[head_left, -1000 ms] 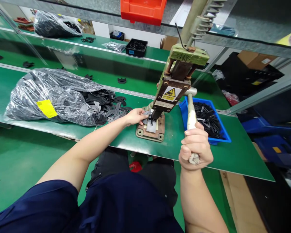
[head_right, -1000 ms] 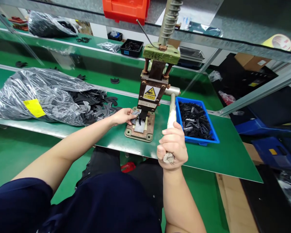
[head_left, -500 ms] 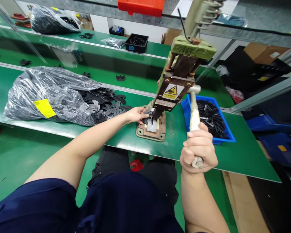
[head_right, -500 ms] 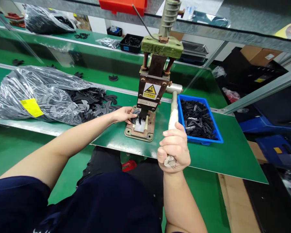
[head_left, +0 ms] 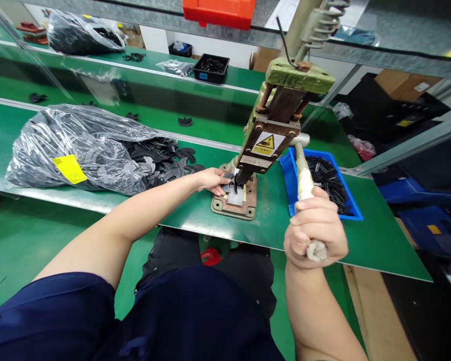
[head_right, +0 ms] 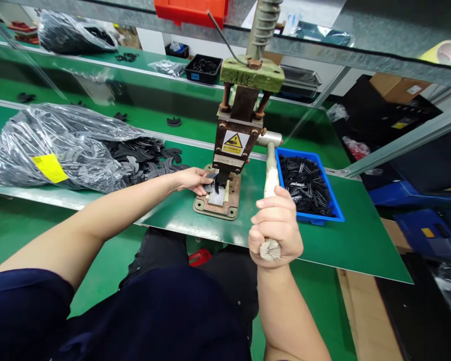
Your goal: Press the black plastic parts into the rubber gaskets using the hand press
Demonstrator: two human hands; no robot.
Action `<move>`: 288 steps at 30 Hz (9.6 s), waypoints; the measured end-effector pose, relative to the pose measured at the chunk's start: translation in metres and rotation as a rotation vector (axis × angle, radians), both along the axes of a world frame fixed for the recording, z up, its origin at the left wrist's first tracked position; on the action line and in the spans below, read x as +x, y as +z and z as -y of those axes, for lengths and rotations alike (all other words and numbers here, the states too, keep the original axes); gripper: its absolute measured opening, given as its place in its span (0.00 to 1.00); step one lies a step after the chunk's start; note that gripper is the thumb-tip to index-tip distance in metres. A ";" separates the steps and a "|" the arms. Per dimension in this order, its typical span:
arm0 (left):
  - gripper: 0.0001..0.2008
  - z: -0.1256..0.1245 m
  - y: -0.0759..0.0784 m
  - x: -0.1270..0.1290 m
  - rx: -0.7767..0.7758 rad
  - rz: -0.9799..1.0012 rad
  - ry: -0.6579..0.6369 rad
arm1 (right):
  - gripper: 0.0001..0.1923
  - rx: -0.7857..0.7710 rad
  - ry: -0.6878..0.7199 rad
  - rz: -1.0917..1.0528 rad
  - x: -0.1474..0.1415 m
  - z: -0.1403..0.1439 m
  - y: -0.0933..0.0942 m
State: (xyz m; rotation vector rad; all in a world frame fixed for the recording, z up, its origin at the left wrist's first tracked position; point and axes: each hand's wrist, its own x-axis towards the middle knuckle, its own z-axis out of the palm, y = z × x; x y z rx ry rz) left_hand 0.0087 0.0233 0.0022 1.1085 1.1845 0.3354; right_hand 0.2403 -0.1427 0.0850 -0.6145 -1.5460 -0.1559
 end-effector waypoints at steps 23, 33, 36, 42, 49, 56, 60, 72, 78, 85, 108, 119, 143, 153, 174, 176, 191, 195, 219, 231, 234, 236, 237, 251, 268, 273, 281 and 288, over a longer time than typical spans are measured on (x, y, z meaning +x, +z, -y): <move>0.26 0.130 0.060 -0.030 0.213 0.404 -0.042 | 0.10 -0.791 0.199 -0.188 -0.070 0.004 -0.098; 0.27 0.119 0.059 -0.032 0.103 0.398 -0.113 | 0.07 -0.754 0.114 -0.034 -0.062 0.017 -0.093; 0.25 0.115 0.054 -0.036 0.152 0.307 -0.144 | 0.08 -0.710 0.092 0.076 -0.054 0.016 -0.084; 0.16 0.129 0.059 -0.037 0.841 0.018 0.008 | 0.07 -0.655 0.062 0.222 -0.046 0.016 -0.079; 0.21 0.132 0.051 -0.028 0.775 -0.039 -0.127 | 0.04 -0.661 0.098 0.238 -0.048 0.022 -0.082; 0.22 0.130 0.044 -0.029 0.410 0.263 -0.036 | 0.06 -0.715 0.106 0.140 -0.042 0.023 -0.084; 0.24 0.105 0.021 -0.038 0.271 0.302 0.056 | 0.13 -0.788 0.102 0.134 -0.028 0.021 -0.092; 0.08 -0.125 0.015 -0.002 0.179 0.270 0.694 | 0.07 -0.840 -0.167 0.047 0.036 0.048 -0.105; 0.06 -0.134 0.003 -0.001 0.211 0.178 0.616 | 0.09 -0.875 -0.316 0.056 0.083 0.043 -0.098; 0.07 -0.013 -0.032 -0.036 0.694 -0.035 0.343 | 0.19 -0.882 -0.617 0.123 0.164 -0.012 -0.067; 0.16 0.111 -0.067 -0.057 0.912 -0.372 0.018 | 0.15 -1.000 -0.751 0.501 0.193 -0.085 -0.039; 0.13 0.134 -0.036 -0.044 0.958 -0.090 0.228 | 0.17 -0.837 -0.392 0.127 0.099 0.001 -0.040; 0.19 0.163 -0.004 -0.014 0.327 0.486 -0.132 | 0.18 -0.752 0.264 0.324 -0.019 0.043 -0.073; 0.12 0.049 -0.034 -0.011 0.868 0.069 0.211 | 0.31 -0.126 0.002 -0.162 0.034 -0.016 0.087; 0.11 0.023 -0.020 0.002 1.224 -0.292 -0.280 | 0.13 -0.178 0.009 0.160 0.004 0.024 0.028; 0.11 0.025 -0.020 0.003 1.229 -0.283 -0.272 | 0.10 -0.139 0.005 0.169 0.007 0.023 0.009; 0.26 -0.052 -0.012 -0.111 1.056 -0.957 -0.474 | 0.05 -0.111 -0.028 0.031 0.002 0.011 -0.018; 0.25 -0.060 -0.014 -0.098 1.024 -1.003 -0.549 | 0.03 -0.115 -0.035 0.015 0.000 0.012 -0.017; 0.14 -0.026 0.002 -0.074 1.187 -0.653 -0.587 | 0.03 -0.103 -0.079 -0.006 -0.004 0.011 -0.021; 0.13 0.004 -0.042 -0.059 0.679 -0.357 -0.139 | 0.04 -0.126 -0.050 0.003 0.000 0.014 -0.021; 0.16 0.005 -0.035 -0.059 0.587 -0.247 -0.088 | 0.08 -0.136 -0.093 0.004 -0.001 0.014 -0.023; 0.19 0.005 -0.027 -0.054 0.550 -0.158 -0.017 | 0.11 -0.137 -0.101 -0.002 -0.001 0.014 -0.024; 0.21 0.006 -0.022 -0.051 0.527 -0.109 0.005 | 0.12 -0.135 -0.096 -0.006 -0.001 0.013 -0.024; 0.19 0.003 0.001 0.009 0.345 -0.013 -0.132 | 0.11 -0.079 -0.020 0.011 0.003 0.008 -0.024; 0.11 0.005 0.009 0.027 0.167 -0.202 -0.043 | 0.14 -0.049 -0.060 -0.056 -0.002 0.005 -0.027; 0.14 0.010 0.007 0.028 0.172 -0.173 -0.005 | 0.12 -0.057 -0.037 0.000 0.002 0.006 -0.026; 0.11 0.048 0.005 0.007 0.464 0.023 -0.062 | 0.11 -0.069 -0.074 -0.009 0.001 0.006 -0.024; 0.19 -0.028 0.003 -0.102 0.972 -0.743 -0.237 | 0.10 -0.027 -0.054 -0.040 0.000 0.001 -0.026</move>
